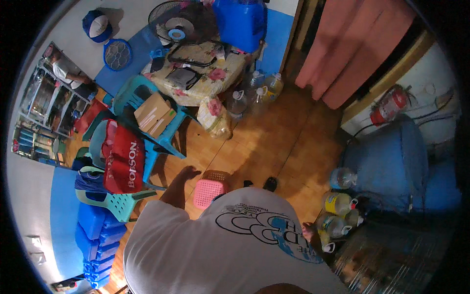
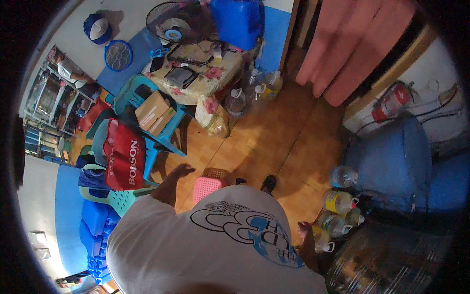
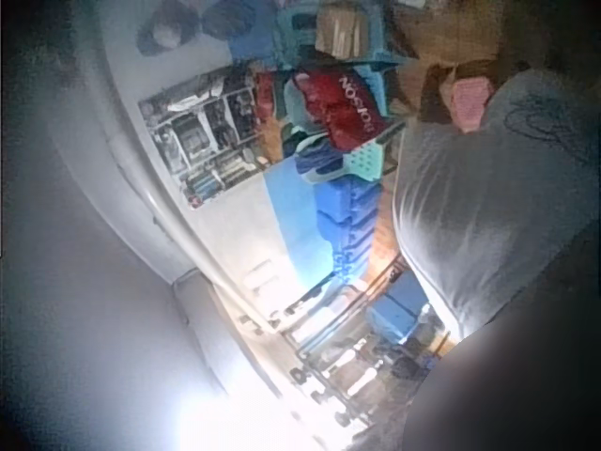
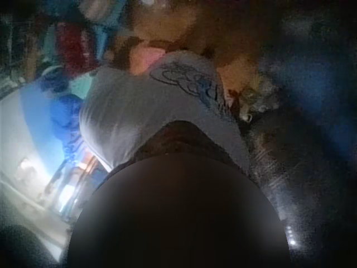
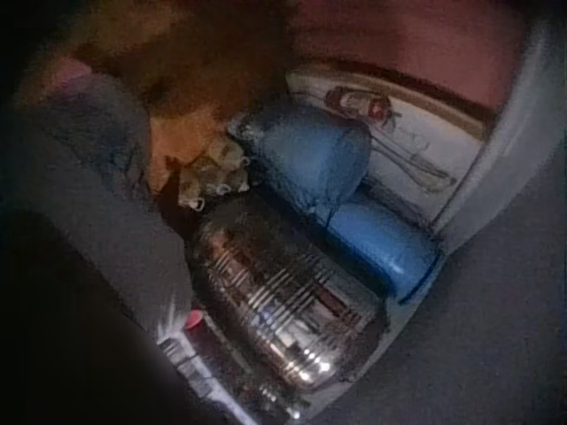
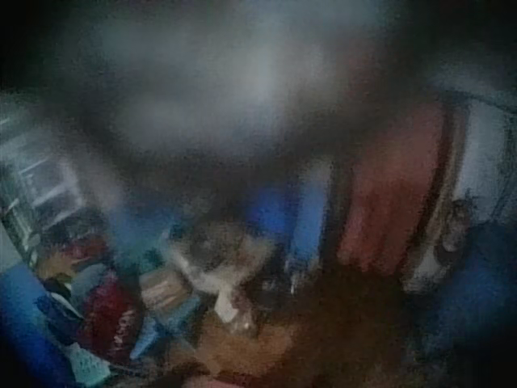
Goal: The person mops a tiled floor with a blue mop, then moves several blue plastic jerrycans and a metal rack. They light a small glass candle with a lighter and place it on a stainless steel surface, then continue moving and stacking the jerrycans.
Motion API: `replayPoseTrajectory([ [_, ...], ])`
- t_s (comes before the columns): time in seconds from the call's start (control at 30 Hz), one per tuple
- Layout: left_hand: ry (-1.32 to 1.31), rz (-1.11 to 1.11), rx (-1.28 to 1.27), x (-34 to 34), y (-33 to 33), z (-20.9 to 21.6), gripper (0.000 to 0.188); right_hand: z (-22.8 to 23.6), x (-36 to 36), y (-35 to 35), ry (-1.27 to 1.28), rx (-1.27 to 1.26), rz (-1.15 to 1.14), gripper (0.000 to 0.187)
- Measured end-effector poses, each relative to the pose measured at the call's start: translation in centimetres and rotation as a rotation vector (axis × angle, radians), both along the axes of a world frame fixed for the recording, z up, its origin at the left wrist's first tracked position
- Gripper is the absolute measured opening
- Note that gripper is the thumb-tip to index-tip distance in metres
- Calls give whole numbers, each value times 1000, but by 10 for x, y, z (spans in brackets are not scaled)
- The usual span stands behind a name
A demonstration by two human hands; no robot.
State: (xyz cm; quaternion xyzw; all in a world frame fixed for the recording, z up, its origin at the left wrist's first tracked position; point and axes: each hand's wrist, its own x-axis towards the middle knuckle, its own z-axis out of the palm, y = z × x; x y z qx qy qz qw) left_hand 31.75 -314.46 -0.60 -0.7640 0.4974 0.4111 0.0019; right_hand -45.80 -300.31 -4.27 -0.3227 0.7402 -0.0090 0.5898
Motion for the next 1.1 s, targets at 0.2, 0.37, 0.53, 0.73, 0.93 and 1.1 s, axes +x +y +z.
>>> replayPoseTrajectory([
  [0.2,-2,222,103,-28,-6,3,50,1,-76,-242,169,-158,237,43],
  [0.37,-53,190,-270,-52,-131,61,66,30,-41,-424,200,-542,576,34],
  [0.53,-134,7,-724,-39,-347,145,66,67,62,-517,-78,-582,375,34],
  [0.73,-160,123,-768,9,-565,180,81,76,134,-525,164,-393,689,46],
  [0.93,-29,389,-615,65,-678,108,118,64,144,-502,79,-113,416,54],
  [1.1,136,368,-743,68,-696,65,113,69,161,-537,109,-97,318,56],
])
